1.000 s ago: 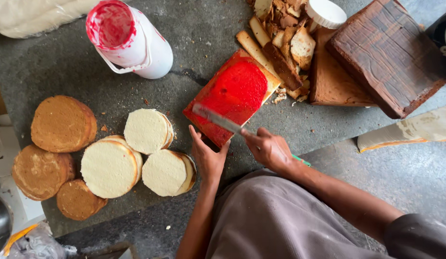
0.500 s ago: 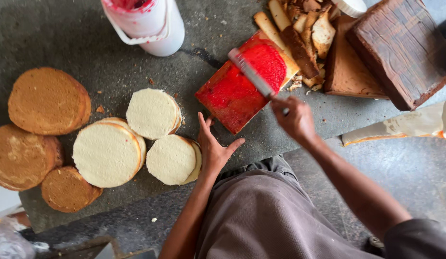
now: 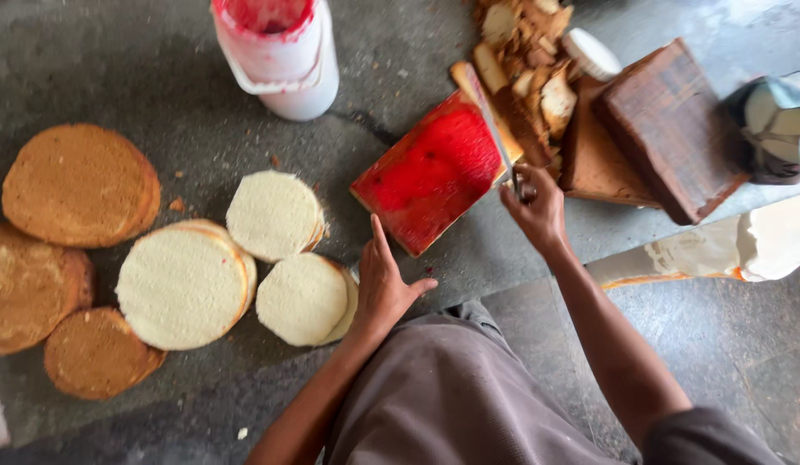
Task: The person scoops jam onto a rectangular cake layer, spreads it across the surface with a knife, and slices the cake into smaller pieces using a knife before separating the pieces by hand.
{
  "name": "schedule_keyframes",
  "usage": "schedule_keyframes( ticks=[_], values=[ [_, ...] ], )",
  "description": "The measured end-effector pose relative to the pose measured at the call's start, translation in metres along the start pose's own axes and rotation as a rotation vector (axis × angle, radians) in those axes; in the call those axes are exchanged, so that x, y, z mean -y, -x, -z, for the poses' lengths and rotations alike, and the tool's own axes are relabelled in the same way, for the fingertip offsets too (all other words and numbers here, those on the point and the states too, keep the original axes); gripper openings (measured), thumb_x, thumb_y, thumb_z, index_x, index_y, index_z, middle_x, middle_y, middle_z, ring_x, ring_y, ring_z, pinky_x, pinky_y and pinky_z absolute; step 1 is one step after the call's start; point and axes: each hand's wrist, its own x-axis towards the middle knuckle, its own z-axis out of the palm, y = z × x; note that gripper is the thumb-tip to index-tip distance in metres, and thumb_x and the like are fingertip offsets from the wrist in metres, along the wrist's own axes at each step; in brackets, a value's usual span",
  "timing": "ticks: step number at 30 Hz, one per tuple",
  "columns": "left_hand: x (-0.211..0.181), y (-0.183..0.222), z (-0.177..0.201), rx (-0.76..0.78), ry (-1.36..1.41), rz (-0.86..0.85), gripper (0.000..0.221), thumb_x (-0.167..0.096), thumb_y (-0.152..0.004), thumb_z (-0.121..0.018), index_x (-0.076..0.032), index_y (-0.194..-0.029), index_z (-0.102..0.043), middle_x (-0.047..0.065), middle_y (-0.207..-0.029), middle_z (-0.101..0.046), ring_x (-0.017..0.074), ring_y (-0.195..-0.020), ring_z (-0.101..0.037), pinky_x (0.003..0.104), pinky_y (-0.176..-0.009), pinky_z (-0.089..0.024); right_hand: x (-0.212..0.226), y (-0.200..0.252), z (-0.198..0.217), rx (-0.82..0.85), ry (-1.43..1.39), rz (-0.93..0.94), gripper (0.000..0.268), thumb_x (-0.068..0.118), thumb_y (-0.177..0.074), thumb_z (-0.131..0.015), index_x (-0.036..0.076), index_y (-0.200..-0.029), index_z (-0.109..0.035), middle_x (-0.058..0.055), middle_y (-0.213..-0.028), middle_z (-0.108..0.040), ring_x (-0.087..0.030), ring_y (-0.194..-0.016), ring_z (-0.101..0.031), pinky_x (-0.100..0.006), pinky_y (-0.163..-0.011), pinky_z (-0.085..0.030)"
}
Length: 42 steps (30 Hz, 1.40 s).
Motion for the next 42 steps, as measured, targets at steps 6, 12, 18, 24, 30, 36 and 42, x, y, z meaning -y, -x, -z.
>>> schedule_keyframes(
  ticks=[6, 12, 18, 24, 30, 36, 42],
  values=[
    [-0.019, -0.022, 0.0, -0.162, -0.179, -0.013, 0.126, -0.026, -0.073, -0.093, 0.004, -0.157, -0.005, 0.032, -0.129, -0.058, 0.0458, -0.12, -0.053, 0.053, -0.105, -0.043, -0.062, -0.077, -0.009, 0.076, -0.231, -0.084, 0.043, 0.008, -0.089, -0.074, -0.006, -0.127, -0.06, -0.022, -0.121, -0.069, -0.029, -0.115, -0.068, -0.039, -0.094, -0.058],
    [-0.001, -0.05, 0.008, -0.408, -0.072, 0.227, 0.098, -0.003, -0.098, -0.064, -0.004, -0.17, 0.003, 0.033, -0.142, -0.057, 0.0386, -0.125, -0.065, 0.045, -0.106, -0.055, -0.021, -0.013, 0.016, 0.275, -0.26, -0.372, 0.034, 0.005, -0.096, -0.058, -0.003, -0.129, -0.06, -0.023, -0.112, -0.075, -0.03, -0.083, -0.06, -0.043, -0.071, -0.051],
    [0.009, -0.066, 0.002, -0.59, 0.203, 0.404, 0.11, 0.006, -0.087, -0.062, -0.014, -0.16, 0.018, 0.032, -0.15, -0.05, 0.0397, -0.125, -0.065, 0.046, -0.101, -0.054, 0.012, 0.043, 0.045, 0.329, -0.273, -0.241, 0.049, 0.009, -0.092, -0.063, 0.01, -0.141, -0.059, -0.018, -0.097, -0.078, -0.011, -0.076, -0.072, -0.031, -0.068, -0.06],
    [0.009, -0.09, 0.008, -0.581, 0.532, 0.528, 0.103, -0.013, -0.096, -0.061, -0.011, -0.157, 0.021, 0.031, -0.157, -0.034, 0.0387, -0.138, -0.052, 0.046, -0.105, -0.056, -0.003, 0.029, 0.019, 0.128, -0.095, 0.0, 0.055, 0.01, -0.095, -0.065, 0.014, -0.149, -0.056, -0.015, -0.1, -0.071, -0.021, -0.074, -0.069, -0.038, -0.07, -0.059],
    [-0.007, -0.109, 0.026, -0.552, 0.113, 0.343, 0.099, -0.028, -0.103, -0.068, -0.007, -0.163, 0.008, 0.036, -0.158, -0.039, 0.0455, -0.146, -0.042, 0.047, -0.123, -0.033, -0.01, 0.068, 0.01, 0.132, 0.104, 0.013, 0.054, 0.012, -0.094, -0.068, 0.019, -0.147, -0.06, -0.014, -0.083, -0.062, -0.027, -0.062, -0.063, -0.045, -0.06, -0.053],
    [0.006, -0.137, 0.041, -0.354, 0.036, 0.486, 0.092, -0.039, -0.103, -0.063, -0.007, -0.163, -0.001, 0.033, -0.152, -0.047, 0.0414, -0.141, -0.047, 0.045, -0.114, -0.038, -0.012, 0.118, 0.033, 0.204, 0.128, 0.025, 0.052, 0.012, -0.094, -0.067, 0.016, -0.145, -0.059, -0.014, -0.084, -0.062, -0.033, -0.064, -0.064, -0.046, -0.059, -0.053],
    [0.059, -0.17, 0.044, -0.309, -0.058, 0.422, 0.09, -0.049, -0.103, -0.06, 0.0, -0.16, -0.011, 0.021, -0.119, -0.074, 0.0342, -0.11, -0.071, 0.041, -0.099, -0.053, -0.038, 0.163, 0.079, 0.266, 0.098, 0.149, 0.054, 0.01, -0.085, -0.07, 0.021, -0.138, -0.064, -0.011, -0.083, -0.062, -0.031, -0.066, -0.066, -0.044, -0.058, -0.055]
  ],
)
